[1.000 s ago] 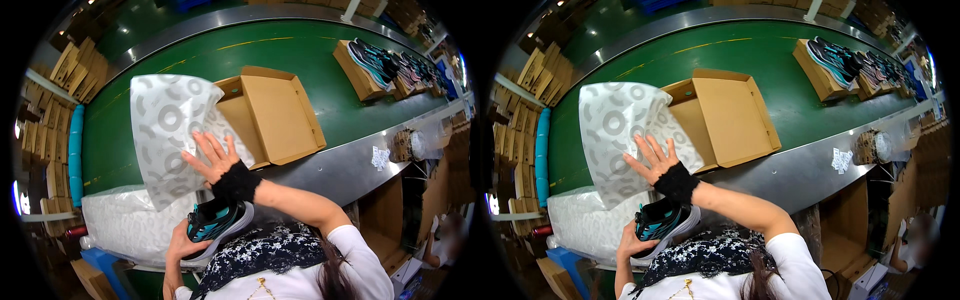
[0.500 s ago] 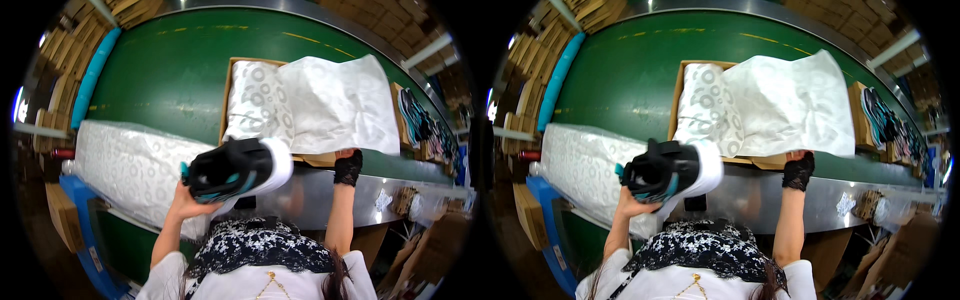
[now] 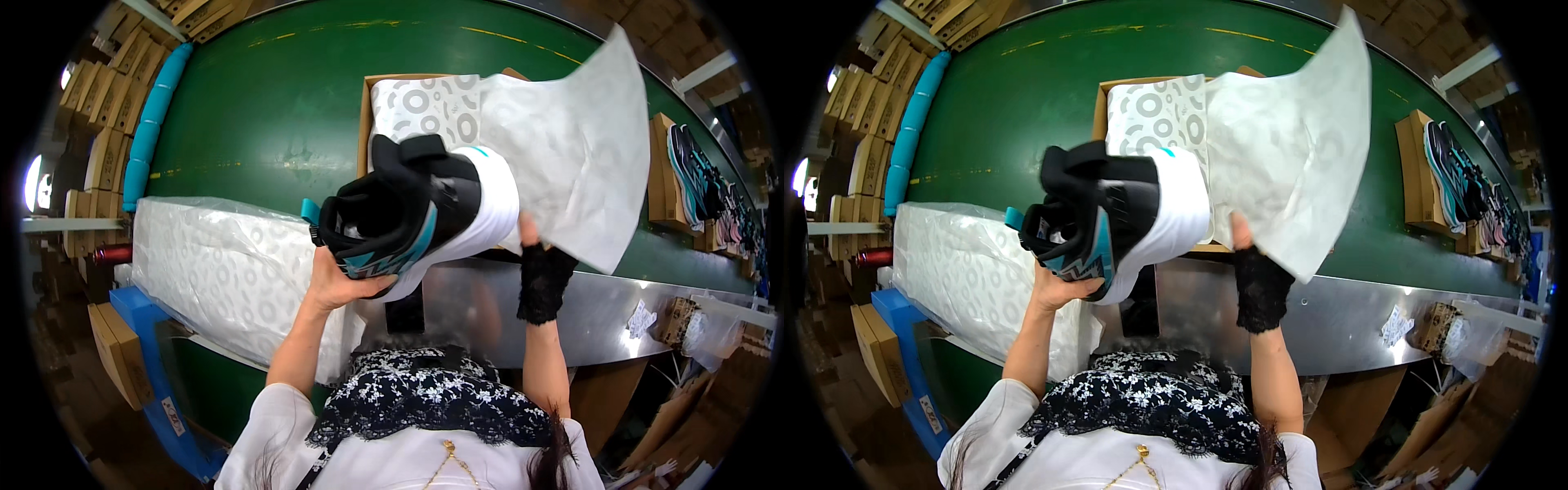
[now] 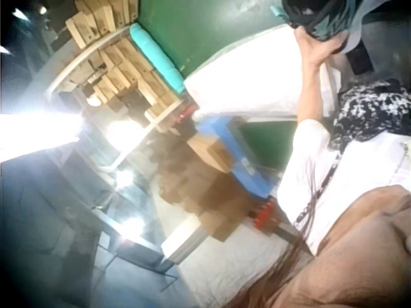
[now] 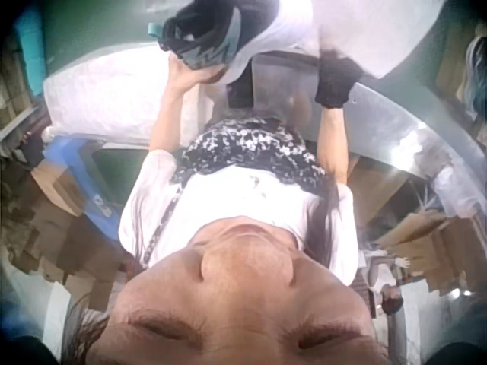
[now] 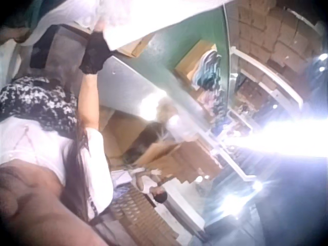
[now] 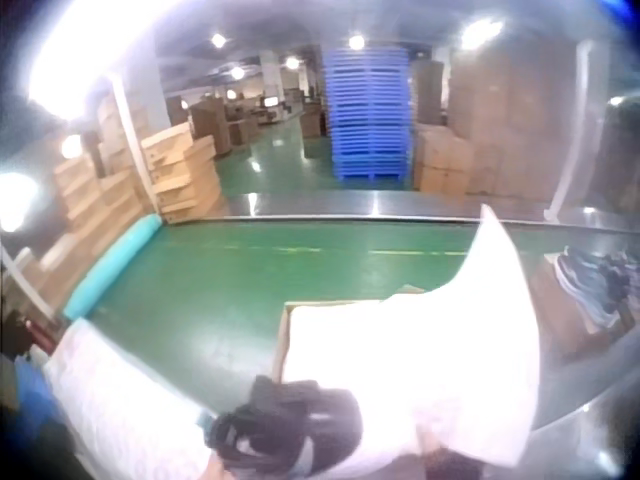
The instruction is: The person packs multiple pairs of shoes into cardboard boxes on a conveyor belt. They place tissue paper into the boxes, insert the shoes, and close the boxes. The person handles different shoe styles, including pink and teal sneakers, and moves the packed boxes along the belt.
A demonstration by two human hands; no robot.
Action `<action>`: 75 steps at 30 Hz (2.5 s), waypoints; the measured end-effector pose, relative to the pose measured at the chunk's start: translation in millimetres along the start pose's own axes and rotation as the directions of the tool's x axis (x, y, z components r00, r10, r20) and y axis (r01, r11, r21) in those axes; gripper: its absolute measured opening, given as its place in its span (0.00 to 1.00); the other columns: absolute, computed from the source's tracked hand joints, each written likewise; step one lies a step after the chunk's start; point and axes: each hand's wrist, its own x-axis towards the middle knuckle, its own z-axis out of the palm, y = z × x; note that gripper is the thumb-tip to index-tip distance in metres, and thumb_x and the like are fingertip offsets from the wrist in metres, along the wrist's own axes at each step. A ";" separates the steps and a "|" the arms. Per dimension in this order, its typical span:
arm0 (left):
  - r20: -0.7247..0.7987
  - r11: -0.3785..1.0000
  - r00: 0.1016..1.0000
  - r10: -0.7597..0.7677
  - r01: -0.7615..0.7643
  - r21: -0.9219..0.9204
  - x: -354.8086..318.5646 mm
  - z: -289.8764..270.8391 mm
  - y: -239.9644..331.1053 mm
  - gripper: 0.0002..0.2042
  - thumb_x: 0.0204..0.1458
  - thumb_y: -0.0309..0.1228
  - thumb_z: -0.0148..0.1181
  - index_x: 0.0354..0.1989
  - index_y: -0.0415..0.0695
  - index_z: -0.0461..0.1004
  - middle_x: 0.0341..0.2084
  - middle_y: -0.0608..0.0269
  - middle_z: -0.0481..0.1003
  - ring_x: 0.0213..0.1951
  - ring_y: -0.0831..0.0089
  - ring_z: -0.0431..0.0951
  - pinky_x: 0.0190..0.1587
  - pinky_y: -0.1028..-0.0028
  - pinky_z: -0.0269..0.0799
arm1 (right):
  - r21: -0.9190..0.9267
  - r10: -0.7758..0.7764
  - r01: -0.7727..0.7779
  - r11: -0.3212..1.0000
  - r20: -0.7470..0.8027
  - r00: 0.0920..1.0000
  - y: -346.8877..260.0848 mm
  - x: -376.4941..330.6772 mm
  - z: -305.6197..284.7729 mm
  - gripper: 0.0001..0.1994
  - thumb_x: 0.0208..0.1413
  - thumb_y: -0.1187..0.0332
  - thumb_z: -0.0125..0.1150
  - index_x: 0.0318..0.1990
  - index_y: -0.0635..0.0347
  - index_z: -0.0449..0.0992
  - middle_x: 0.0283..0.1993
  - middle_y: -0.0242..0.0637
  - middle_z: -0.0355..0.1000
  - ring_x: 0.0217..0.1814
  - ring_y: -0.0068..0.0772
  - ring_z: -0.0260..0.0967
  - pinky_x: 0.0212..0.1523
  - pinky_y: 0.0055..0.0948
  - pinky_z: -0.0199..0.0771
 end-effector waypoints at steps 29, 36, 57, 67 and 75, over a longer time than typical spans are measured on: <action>-0.467 0.733 0.757 0.456 -0.022 0.680 96.0 -11.8 -71.0 0.19 0.48 0.38 0.54 0.40 0.32 0.66 0.35 0.47 0.70 0.37 0.59 0.70 0.40 0.68 0.65 | 0.218 0.574 -0.967 0.132 0.779 0.254 111.1 0.8 -33.4 0.22 0.49 0.57 0.54 0.48 0.60 0.63 0.47 0.38 0.65 0.49 0.38 0.62 0.47 0.35 0.65; -0.167 0.651 0.986 -0.015 0.136 0.746 114.4 -19.1 -41.0 0.13 0.41 0.29 0.44 0.22 0.29 0.69 0.23 0.33 0.68 0.31 0.40 0.69 0.36 0.56 0.65 | 0.617 0.552 -0.729 0.297 0.512 0.658 62.3 43.6 -17.8 0.21 0.36 0.77 0.52 0.44 0.61 0.64 0.42 0.38 0.65 0.42 0.38 0.65 0.45 0.31 0.66; 0.241 0.982 0.969 -0.051 0.004 0.191 147.4 164.8 -60.6 0.31 0.45 0.57 0.48 0.47 0.39 0.66 0.38 0.62 0.68 0.42 0.76 0.64 0.37 0.74 0.61 | -0.578 -0.543 0.661 0.479 0.397 0.740 137.3 -125.6 -225.7 0.12 0.47 0.72 0.50 0.41 0.49 0.67 0.49 0.41 0.64 0.51 0.40 0.61 0.48 0.37 0.56; 0.022 0.990 0.991 -0.133 0.132 0.058 119.2 221.2 -76.2 0.23 0.46 0.49 0.53 0.43 0.42 0.70 0.32 0.67 0.72 0.33 0.79 0.70 0.29 0.80 0.66 | -0.625 -0.246 0.518 0.584 0.471 0.847 171.6 -93.0 -262.1 0.13 0.42 0.68 0.51 0.39 0.40 0.68 0.47 0.33 0.64 0.48 0.34 0.62 0.44 0.35 0.57; 0.280 0.958 0.949 -0.147 0.207 -0.199 -68.4 220.3 -96.5 0.32 0.45 0.38 0.54 0.57 0.40 0.50 0.51 0.59 0.60 0.54 0.68 0.58 0.54 0.70 0.54 | -0.450 -0.566 0.632 0.631 0.289 0.772 149.6 -100.2 -264.6 0.20 0.43 0.70 0.43 0.48 0.44 0.68 0.54 0.35 0.58 0.54 0.32 0.56 0.53 0.33 0.52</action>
